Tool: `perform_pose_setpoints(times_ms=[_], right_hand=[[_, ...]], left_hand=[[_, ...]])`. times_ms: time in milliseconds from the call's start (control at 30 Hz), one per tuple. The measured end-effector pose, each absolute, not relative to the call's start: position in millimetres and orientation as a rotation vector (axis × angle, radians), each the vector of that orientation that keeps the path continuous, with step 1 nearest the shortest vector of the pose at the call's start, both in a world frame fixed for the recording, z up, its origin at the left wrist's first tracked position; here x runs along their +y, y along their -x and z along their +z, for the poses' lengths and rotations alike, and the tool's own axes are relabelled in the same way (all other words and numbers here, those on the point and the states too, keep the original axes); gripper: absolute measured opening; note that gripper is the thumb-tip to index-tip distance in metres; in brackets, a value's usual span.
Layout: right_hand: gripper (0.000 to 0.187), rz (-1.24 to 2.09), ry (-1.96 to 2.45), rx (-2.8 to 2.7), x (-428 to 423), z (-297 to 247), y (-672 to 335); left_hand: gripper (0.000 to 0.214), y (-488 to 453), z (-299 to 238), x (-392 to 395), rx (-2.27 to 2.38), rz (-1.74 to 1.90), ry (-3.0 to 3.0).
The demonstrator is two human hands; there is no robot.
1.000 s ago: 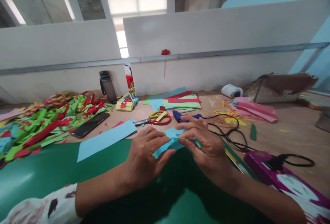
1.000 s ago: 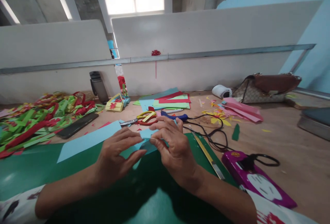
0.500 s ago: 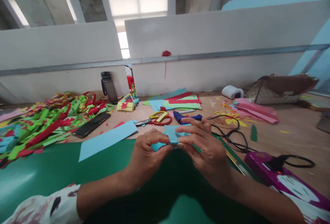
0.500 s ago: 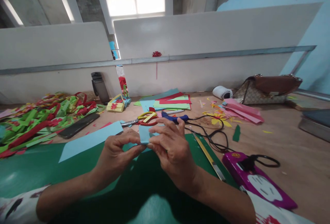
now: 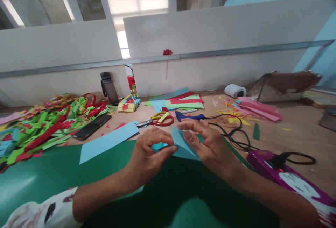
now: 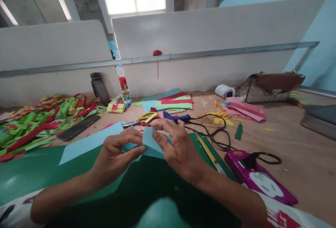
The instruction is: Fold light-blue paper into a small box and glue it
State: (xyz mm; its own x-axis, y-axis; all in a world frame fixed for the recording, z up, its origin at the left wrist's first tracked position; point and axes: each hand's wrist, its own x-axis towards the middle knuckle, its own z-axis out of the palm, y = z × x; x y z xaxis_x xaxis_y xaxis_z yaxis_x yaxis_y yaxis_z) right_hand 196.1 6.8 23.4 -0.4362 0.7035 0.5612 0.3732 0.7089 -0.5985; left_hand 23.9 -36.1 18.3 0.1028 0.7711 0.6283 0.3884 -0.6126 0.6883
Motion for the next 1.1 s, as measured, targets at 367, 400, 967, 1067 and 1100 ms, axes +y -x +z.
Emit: perform_pose_setpoints(times_ms=[367, 400, 967, 1067, 1100], right_hand=[[0.008, 1.079, 0.892, -2.158, 12.6, 45.5, -202.3], [0.01, 1.069, 0.911, -2.157, 12.4, 45.7, -202.3], [0.035, 1.425, 0.876, -2.05, 17.7, 37.4, -202.8], [0.035, 1.386, 0.864, -2.058, 17.8, 37.8, -202.8], [0.034, 1.38, 0.864, -2.054, 17.5, 38.6, -202.7]], left_hand=[[0.012, -25.0, 13.2, -36.8, 0.972, 1.625, -2.483], [0.012, -24.7, 14.1, -37.8, 0.984, 1.633, -2.54], [0.014, -21.8, 10.6, -38.4, 1.001, 1.522, -2.619], [0.014, -23.0, 11.5, -38.9, 1.003, 1.476, -2.623], [0.015, -23.3, 11.7, -39.2, 1.0, 1.466, -2.629]])
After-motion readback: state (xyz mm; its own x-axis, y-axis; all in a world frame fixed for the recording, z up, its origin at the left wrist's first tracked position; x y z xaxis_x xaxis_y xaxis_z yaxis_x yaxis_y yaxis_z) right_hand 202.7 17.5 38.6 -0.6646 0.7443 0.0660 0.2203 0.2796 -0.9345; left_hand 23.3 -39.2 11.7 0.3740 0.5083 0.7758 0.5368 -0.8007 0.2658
